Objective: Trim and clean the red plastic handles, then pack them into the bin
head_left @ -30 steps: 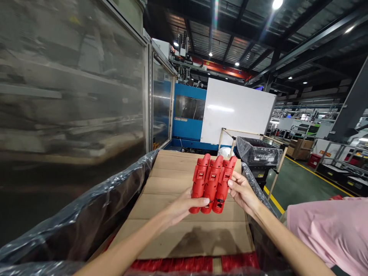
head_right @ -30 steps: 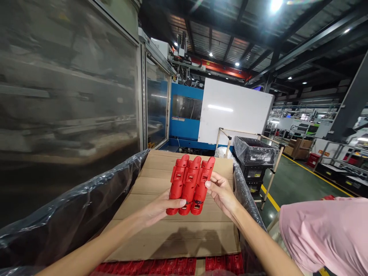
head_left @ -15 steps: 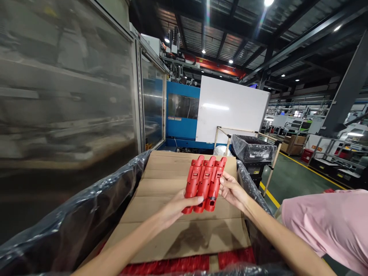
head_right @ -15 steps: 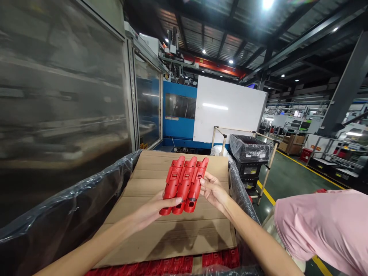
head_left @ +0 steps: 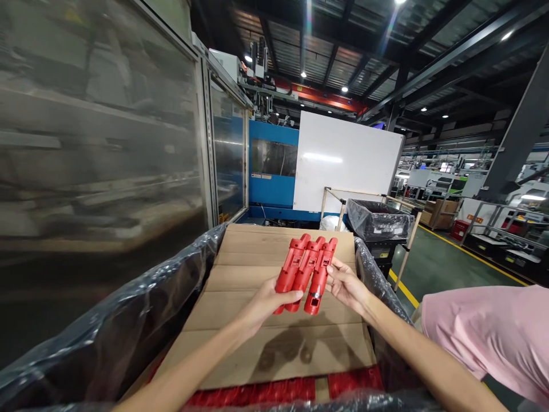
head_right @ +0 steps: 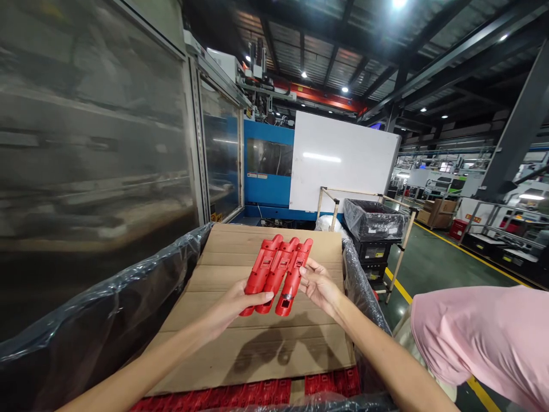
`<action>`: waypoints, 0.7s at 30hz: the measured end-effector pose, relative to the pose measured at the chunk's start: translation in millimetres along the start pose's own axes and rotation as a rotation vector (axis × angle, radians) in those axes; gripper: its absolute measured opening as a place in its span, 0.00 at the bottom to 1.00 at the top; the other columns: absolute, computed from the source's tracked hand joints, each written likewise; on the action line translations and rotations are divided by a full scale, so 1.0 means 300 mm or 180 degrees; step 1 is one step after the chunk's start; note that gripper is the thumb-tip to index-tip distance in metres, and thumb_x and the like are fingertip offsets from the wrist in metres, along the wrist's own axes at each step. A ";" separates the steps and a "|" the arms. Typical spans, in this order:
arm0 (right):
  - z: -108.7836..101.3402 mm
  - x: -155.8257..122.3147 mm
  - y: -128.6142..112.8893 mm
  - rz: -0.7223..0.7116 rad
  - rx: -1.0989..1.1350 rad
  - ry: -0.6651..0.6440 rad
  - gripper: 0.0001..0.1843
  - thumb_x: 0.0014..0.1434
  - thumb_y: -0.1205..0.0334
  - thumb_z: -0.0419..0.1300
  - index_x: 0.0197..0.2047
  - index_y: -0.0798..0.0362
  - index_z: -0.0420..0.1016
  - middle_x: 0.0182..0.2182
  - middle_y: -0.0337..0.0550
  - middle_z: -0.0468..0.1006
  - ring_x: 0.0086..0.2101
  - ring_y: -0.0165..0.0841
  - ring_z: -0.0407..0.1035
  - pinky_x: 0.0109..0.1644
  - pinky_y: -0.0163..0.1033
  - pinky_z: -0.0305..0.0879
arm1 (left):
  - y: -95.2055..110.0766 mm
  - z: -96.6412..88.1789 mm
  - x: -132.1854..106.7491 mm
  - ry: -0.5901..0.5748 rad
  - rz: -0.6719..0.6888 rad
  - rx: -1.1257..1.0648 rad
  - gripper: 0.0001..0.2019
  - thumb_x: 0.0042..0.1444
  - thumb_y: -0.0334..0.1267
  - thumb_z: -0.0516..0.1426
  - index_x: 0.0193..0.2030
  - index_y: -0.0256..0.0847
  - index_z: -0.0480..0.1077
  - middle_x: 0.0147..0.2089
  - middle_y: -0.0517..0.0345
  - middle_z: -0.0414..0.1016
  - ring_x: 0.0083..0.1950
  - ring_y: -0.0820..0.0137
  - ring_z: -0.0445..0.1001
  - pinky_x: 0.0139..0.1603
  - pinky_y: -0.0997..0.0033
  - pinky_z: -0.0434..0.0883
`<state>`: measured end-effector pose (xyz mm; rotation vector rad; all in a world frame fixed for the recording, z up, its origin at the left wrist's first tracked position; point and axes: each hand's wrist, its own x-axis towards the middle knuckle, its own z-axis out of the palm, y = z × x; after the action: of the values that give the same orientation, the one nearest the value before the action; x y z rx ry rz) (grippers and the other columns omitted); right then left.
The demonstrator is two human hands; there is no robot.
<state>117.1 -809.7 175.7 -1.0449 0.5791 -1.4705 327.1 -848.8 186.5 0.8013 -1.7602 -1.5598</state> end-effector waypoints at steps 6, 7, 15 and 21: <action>-0.016 0.003 0.011 0.0060 0.0002 0.0041 0.17 0.48 0.62 0.72 0.41 0.50 0.74 0.37 0.38 0.83 0.34 0.29 0.78 0.41 0.33 0.74 | 0.016 0.006 -0.006 0.0101 0.0003 0.0087 0.20 0.39 0.49 0.67 0.36 0.41 0.69 0.27 0.63 0.72 0.26 0.71 0.63 0.27 0.70 0.53; -0.015 0.002 0.011 0.0067 0.0001 0.0043 0.17 0.48 0.62 0.72 0.41 0.50 0.74 0.37 0.38 0.83 0.34 0.28 0.78 0.41 0.33 0.73 | 0.018 0.007 -0.007 0.0113 -0.0004 0.0109 0.20 0.39 0.49 0.66 0.36 0.41 0.68 0.26 0.63 0.72 0.26 0.71 0.62 0.27 0.70 0.52; -0.004 -0.005 0.006 0.0066 -0.0012 0.0055 0.17 0.48 0.62 0.72 0.41 0.50 0.75 0.37 0.38 0.83 0.35 0.28 0.78 0.42 0.33 0.73 | 0.025 0.008 -0.011 0.0139 -0.0057 0.0173 0.19 0.39 0.50 0.66 0.33 0.41 0.67 0.24 0.63 0.71 0.26 0.70 0.65 0.26 0.70 0.51; -0.009 -0.004 0.006 0.0090 0.0000 0.0073 0.15 0.48 0.63 0.71 0.40 0.50 0.75 0.38 0.37 0.83 0.34 0.29 0.78 0.41 0.34 0.73 | 0.018 0.007 -0.008 0.0134 -0.0066 0.0123 0.19 0.40 0.48 0.66 0.35 0.41 0.68 0.24 0.64 0.71 0.25 0.71 0.64 0.26 0.71 0.51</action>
<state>115.7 -809.6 172.6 -1.0169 0.6079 -1.4595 327.0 -845.0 191.6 0.8677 -1.7617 -1.5156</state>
